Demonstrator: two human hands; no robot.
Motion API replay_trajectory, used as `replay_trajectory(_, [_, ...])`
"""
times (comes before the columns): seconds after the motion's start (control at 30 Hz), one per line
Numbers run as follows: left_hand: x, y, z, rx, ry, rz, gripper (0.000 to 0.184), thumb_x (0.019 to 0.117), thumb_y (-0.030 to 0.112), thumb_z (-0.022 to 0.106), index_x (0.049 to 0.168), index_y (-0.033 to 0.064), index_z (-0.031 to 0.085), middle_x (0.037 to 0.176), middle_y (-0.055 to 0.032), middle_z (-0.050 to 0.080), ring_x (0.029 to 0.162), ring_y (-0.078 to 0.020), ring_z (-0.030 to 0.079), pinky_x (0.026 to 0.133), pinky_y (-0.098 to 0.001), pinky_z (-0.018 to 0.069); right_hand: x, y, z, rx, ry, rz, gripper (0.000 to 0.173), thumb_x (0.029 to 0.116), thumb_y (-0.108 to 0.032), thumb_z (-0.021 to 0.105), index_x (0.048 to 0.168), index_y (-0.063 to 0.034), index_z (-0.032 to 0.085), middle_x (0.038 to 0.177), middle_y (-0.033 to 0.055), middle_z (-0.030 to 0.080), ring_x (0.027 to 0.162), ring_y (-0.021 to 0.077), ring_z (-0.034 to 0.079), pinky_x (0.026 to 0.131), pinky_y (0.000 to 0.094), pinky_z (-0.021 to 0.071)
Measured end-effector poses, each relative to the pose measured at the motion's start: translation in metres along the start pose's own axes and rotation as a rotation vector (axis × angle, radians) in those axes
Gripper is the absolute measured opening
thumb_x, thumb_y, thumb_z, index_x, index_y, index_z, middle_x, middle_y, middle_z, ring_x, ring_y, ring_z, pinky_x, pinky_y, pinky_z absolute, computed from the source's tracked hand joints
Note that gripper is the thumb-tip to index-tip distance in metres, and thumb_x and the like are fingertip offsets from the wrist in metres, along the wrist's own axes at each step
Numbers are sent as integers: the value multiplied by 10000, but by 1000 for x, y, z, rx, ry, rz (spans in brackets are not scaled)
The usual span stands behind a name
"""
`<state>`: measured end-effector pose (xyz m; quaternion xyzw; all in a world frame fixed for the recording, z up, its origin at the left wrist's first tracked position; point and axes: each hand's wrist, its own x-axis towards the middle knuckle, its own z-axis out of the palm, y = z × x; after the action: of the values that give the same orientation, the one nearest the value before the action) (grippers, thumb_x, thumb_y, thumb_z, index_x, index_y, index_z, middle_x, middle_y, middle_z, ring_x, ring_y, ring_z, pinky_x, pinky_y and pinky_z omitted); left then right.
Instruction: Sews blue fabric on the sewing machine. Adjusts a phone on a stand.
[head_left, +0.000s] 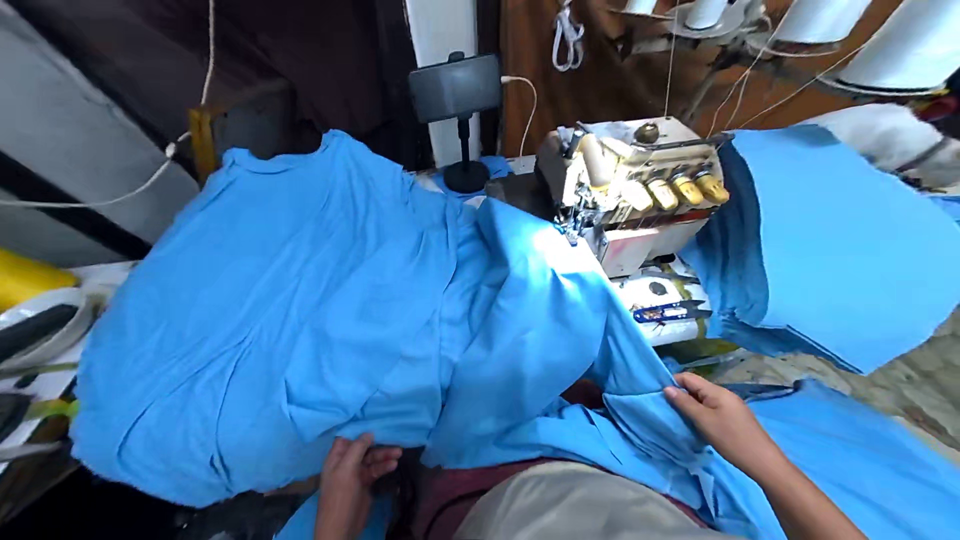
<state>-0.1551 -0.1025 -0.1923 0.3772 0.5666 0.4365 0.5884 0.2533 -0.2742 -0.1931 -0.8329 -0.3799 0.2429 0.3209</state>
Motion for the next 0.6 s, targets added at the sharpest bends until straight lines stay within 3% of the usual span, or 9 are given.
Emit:
replay_trajectory(0.13, [17, 52, -24, -32, -57, 334, 253, 1000, 25, 292, 1005, 129, 523, 656, 60, 724, 539, -86, 702, 528, -243, 608, 6, -10, 0, -39, -112, -31, 185, 1024, -111, 573, 999, 27, 694, 801, 156, 660, 753, 265, 635, 729, 513, 503])
replay_trajectory(0.23, [64, 116, -60, -85, -144, 711, 303, 1047, 61, 349, 1048, 219, 608, 791, 95, 761, 637, -51, 720, 591, -223, 617, 5, -17, 5, 21, -236, -191, 215, 971, -173, 595, 857, 0, 655, 683, 66, 579, 639, 147, 548, 622, 376, 464])
replay_trajectory(0.3, [112, 155, -71, -49, -104, 875, 199, 1054, 102, 464, 1101, 208, 626, 869, 89, 765, 719, -53, 732, 671, -226, 624, 8, -26, 11, 13, -310, -303, 214, 957, -192, 619, 860, -11, 679, 726, 80, 632, 679, 169, 603, 656, 392, 507])
replay_trajectory(0.37, [140, 186, -41, 321, 154, 833, 156, 1034, 157, 515, 1160, 68, 540, 892, 50, 719, 745, -53, 724, 718, -237, 624, 13, -37, 19, -69, -264, -430, 225, 953, -206, 649, 935, 6, 723, 856, 154, 706, 815, 306, 700, 762, 533, 568])
replay_trajectory(0.4, [138, 199, -14, 618, 228, 717, 357, 1052, 221, 506, 1257, -71, 519, 1012, -96, 666, 846, -141, 703, 810, -327, 597, 17, -40, 24, -103, -168, -512, 247, 947, -228, 648, 960, 5, 730, 884, 164, 713, 833, 333, 712, 765, 549, 580])
replay_trajectory(0.43, [136, 209, 16, 848, 219, 599, 456, 1063, 241, 515, 1292, -152, 528, 1150, -297, 643, 1010, -370, 677, 924, -546, 532, 24, -44, 30, -124, -37, -594, 269, 946, -260, 619, 974, -21, 739, 895, 133, 722, 827, 293, 720, 754, 495, 597])
replay_trajectory(0.47, [141, 212, 41, 1014, 179, 530, 476, 1062, 254, 532, 1277, -170, 560, 1201, -397, 608, 1124, -535, 608, 974, -706, 430, 32, -49, 34, -117, 87, -655, 286, 960, -277, 578, 976, -43, 742, 892, 98, 725, 819, 232, 714, 753, 413, 600])
replay_trajectory(0.53, [157, 206, 82, 1184, 137, 547, 432, 1057, 271, 551, 1206, -124, 643, 1159, -405, 627, 1144, -616, 565, 951, -792, 371, 53, -61, 41, -67, 287, -733, 320, 991, -282, 519, 945, -59, 744, 874, 64, 724, 836, 149, 689, 783, 291, 566])
replay_trajectory(0.6, [170, 202, 120, 1169, 104, 646, 377, 1059, 232, 541, 1151, -112, 667, 1146, -379, 635, 1134, -586, 578, 952, -767, 388, 78, -70, 52, -18, 414, -779, 336, 1010, -257, 494, 913, -50, 740, 885, 82, 731, 900, 160, 682, 843, 302, 529])
